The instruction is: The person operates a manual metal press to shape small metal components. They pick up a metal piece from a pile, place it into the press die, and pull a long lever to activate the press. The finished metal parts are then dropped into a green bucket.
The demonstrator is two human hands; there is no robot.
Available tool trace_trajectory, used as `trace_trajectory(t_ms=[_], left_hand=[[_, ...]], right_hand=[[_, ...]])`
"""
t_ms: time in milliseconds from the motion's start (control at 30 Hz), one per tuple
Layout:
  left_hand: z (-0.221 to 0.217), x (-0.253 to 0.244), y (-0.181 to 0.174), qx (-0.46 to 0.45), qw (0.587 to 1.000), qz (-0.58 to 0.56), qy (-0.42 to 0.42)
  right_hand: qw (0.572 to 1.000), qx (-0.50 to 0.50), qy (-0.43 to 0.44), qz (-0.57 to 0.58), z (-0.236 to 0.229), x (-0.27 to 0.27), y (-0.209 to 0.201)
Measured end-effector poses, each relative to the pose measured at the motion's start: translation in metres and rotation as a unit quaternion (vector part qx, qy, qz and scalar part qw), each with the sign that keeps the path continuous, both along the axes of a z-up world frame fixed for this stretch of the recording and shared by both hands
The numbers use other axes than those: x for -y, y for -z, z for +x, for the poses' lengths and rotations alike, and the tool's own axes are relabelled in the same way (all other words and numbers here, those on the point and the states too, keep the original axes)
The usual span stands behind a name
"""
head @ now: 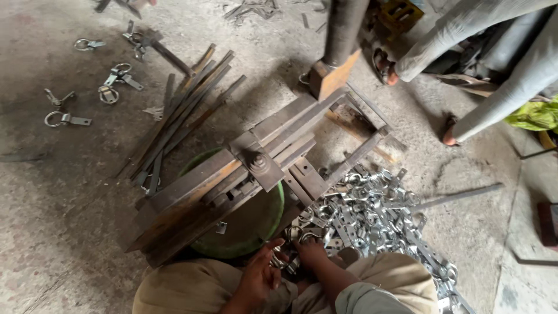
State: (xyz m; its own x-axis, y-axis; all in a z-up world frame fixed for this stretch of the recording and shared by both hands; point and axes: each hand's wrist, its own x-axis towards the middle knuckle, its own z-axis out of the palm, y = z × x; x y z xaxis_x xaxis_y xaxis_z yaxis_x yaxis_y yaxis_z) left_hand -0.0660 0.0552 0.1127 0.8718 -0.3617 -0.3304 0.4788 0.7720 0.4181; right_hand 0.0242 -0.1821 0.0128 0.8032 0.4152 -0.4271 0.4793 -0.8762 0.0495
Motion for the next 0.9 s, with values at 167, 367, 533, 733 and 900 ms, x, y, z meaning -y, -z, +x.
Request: trace_trajectory(t_ms=[167,367,533,733,900], left_hand=[[0.000,0.001,0.004,0.011,1.000,-0.014,0.000],[0.003,0.005,0.004,0.028,0.999,-0.020,0.015],[0.000,0.005,-0.001,0.018,0.999,-0.029,0.011],[0.002,0.005,-0.002,0.009,0.999,-0.038,0.013],[0.002,0.011,-0.002,0.005,1.000,-0.027,0.002]], right_hand=[[1.000,-0.018,-0.005,0.019,0.002,-0.008,0.005],[0.994,-0.102,0.016,0.032,0.006,-0.003,0.010],[0.997,-0.046,-0.003,0.059,0.008,0.000,0.022],[0.989,0.046,0.086,0.111,0.023,0.001,0.021],[0.894,0.059,0.348,0.277,0.063,0.020,-0.021]])
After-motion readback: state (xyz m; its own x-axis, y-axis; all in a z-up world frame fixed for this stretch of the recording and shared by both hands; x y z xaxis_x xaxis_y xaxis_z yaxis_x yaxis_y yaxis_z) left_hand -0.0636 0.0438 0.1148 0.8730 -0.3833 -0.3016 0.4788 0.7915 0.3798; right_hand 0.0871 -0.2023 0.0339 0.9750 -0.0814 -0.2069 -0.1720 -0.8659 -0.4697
